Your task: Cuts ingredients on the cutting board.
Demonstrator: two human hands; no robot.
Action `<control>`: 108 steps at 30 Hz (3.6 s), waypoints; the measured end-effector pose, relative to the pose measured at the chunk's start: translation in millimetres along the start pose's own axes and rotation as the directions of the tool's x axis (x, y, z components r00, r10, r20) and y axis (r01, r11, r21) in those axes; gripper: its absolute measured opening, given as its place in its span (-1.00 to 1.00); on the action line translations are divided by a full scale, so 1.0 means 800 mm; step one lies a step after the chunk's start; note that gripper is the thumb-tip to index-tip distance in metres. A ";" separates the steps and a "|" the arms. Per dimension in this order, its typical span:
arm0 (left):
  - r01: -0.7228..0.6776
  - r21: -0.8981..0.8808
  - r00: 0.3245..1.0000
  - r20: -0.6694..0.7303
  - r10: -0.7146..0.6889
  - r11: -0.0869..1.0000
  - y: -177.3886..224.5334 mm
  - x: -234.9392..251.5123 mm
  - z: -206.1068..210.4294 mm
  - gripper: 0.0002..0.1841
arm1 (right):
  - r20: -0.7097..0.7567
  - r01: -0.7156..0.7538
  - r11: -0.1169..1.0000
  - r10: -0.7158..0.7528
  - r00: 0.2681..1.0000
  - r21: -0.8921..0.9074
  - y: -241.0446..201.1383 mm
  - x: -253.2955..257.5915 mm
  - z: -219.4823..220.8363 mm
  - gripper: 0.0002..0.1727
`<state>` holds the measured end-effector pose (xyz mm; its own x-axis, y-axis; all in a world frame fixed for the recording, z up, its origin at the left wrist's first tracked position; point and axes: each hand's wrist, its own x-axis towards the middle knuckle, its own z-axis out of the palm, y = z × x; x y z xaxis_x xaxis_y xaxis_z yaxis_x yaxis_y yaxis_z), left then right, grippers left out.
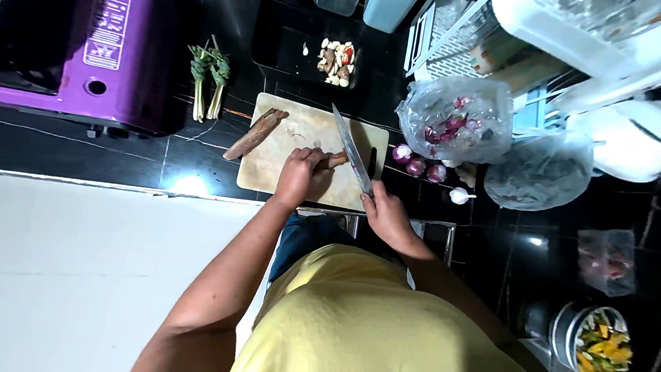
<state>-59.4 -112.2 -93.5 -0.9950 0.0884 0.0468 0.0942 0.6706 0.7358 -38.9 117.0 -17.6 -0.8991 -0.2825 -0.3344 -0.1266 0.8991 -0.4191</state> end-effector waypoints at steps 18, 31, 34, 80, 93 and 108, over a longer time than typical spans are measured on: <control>0.065 0.269 0.994 -0.101 -0.039 0.961 0.018 0.009 0.032 -0.61 | 0.154 -0.145 0.949 0.193 0.969 -0.281 -0.043 0.036 -0.010 -0.66; 0.032 0.287 0.993 -0.120 0.003 0.958 0.015 0.017 0.044 -0.58 | 0.220 -0.156 0.929 0.239 0.946 -0.335 -0.039 0.037 -0.007 -0.56; 0.018 0.289 0.989 -0.145 0.025 0.957 0.011 0.017 0.048 -0.60 | 0.215 -0.149 0.920 0.238 0.947 -0.363 -0.042 0.036 -0.007 -0.57; -0.060 0.157 0.996 -0.048 0.068 0.986 0.000 0.020 0.018 -0.48 | 0.231 -0.157 0.952 0.220 0.948 -0.261 -0.035 0.032 -0.029 -0.67; -0.138 0.293 0.961 -0.193 0.200 0.946 -0.016 0.021 0.045 -0.67 | 0.297 -0.198 0.882 0.345 0.890 -0.428 -0.068 0.058 -0.018 -0.64; -0.162 0.261 0.957 -0.192 0.216 0.951 -0.015 0.028 0.045 -0.72 | 0.277 -0.159 0.924 0.263 0.924 -0.347 -0.054 0.097 0.012 -0.60</control>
<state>-81.8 -91.8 -125.8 -0.9386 0.0883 0.3335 0.2601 0.8162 0.5159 -98.9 53.3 -33.8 -0.7481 -0.1178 -0.6530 -0.1198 0.9919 -0.0417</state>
